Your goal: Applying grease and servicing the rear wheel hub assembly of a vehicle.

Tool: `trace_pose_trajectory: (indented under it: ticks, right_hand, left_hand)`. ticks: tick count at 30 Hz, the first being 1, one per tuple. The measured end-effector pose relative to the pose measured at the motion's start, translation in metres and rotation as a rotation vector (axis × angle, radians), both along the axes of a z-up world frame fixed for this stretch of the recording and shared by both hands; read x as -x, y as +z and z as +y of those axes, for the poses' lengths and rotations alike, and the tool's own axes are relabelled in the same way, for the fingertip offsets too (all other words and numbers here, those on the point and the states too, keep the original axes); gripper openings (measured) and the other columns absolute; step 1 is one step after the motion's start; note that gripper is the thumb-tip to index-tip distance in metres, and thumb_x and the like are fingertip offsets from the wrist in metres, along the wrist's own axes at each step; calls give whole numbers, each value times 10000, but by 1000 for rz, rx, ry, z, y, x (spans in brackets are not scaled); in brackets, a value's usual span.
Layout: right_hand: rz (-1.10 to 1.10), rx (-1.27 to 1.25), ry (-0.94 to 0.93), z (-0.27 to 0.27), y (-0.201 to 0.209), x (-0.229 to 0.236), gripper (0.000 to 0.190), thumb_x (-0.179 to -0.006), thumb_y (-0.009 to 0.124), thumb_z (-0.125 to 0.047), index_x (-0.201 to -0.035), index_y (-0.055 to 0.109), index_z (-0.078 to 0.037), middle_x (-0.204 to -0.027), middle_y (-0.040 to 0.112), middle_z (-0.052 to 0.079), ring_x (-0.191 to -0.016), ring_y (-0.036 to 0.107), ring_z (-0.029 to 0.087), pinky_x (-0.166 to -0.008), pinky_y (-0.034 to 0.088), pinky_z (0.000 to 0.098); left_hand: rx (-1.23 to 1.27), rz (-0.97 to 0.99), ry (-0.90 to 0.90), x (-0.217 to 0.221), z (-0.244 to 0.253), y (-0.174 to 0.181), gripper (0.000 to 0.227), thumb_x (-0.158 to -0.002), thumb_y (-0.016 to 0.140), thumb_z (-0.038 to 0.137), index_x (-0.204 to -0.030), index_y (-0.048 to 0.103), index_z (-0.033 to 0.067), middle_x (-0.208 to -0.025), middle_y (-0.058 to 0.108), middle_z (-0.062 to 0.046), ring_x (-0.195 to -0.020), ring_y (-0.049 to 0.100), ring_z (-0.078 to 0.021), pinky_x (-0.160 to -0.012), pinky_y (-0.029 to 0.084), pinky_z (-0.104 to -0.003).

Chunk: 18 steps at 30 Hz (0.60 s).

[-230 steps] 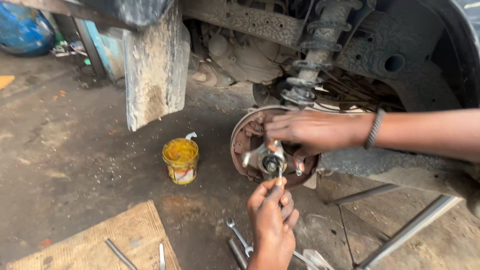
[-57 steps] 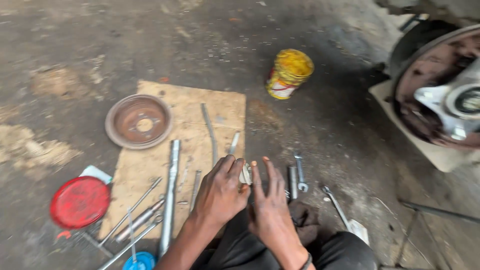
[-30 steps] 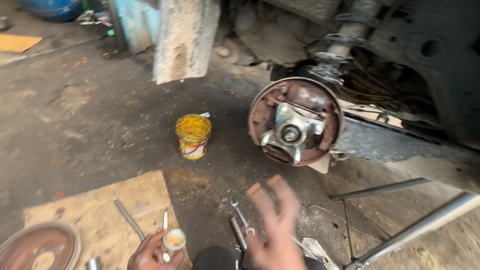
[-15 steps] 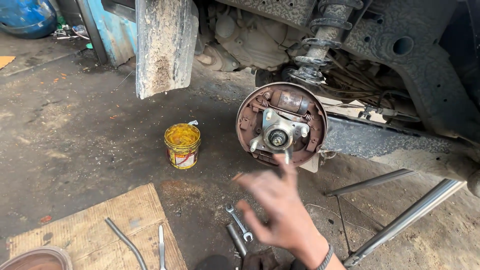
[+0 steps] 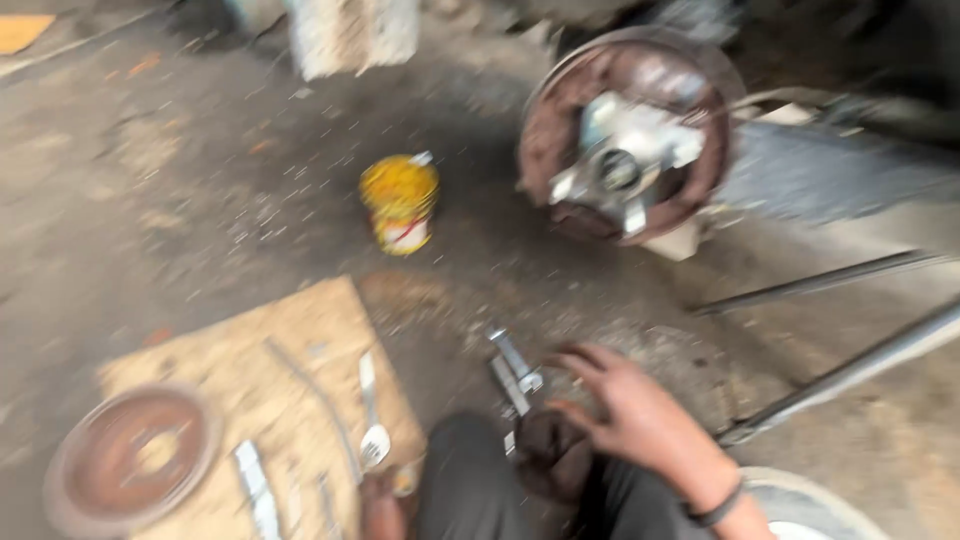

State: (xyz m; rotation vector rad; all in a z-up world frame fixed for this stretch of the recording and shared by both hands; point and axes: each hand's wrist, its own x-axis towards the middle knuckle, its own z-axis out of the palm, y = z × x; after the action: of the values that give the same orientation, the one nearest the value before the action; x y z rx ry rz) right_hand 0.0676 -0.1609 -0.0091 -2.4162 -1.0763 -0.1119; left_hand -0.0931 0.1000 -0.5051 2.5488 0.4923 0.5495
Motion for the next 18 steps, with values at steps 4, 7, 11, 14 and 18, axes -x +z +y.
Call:
trace_pose_trajectory:
  ticks: [4,7,11,14,18]
  right_hand:
    - [572,544,-253,-47,-163,-49,759,-808,798,-459,-1459,512,-194,-1317,631,180,-1254,594,370,-1033,490,450]
    - [549,625,-165,-19,-225,-58,576,-829,743,-450,-1325,621,-182,-1333,653,144,-1255,605,354,-1030,505,453]
    - [582,692,-379,-16,-380,-64,435,-918,668,-383,-1236,693,-87,-1316,701,209,-1203,684,363,-1000,552,450]
    - [367,741,-531,-16,-443,-48,294,-922,624,-255,-1186,704,-155,-1421,522,150,-1291,529,386,-954,522,525]
    - [154,565,-586,-35,-438,-59,190,-916,620,-178,-1061,718,-104,-1203,661,179,-1075,683,364,-830,600,442]
  left_hand:
    - [-45,109,64,-4,32,49,580,-702,757,48,-1264,619,93,-1081,566,-140,-1009,660,-346,-842,581,-438]
    - [159,267,109,3,24,123,611,-775,694,-33,-1364,574,81,-1205,525,-175,-1044,660,-349,-864,595,-420]
    - [237,234,245,22,29,87,645,-739,755,-17,-1357,579,40,-1250,525,-229,-1014,669,-380,-825,596,-437]
    - [293,67,394,51,58,13,610,-661,834,5,-1244,651,12,-1171,586,-238,-950,694,-364,-775,607,-432]
    - [540,-1,426,88,97,-73,423,-720,823,26,-1124,696,18,-1031,652,-189,-791,736,-290,-669,639,-371]
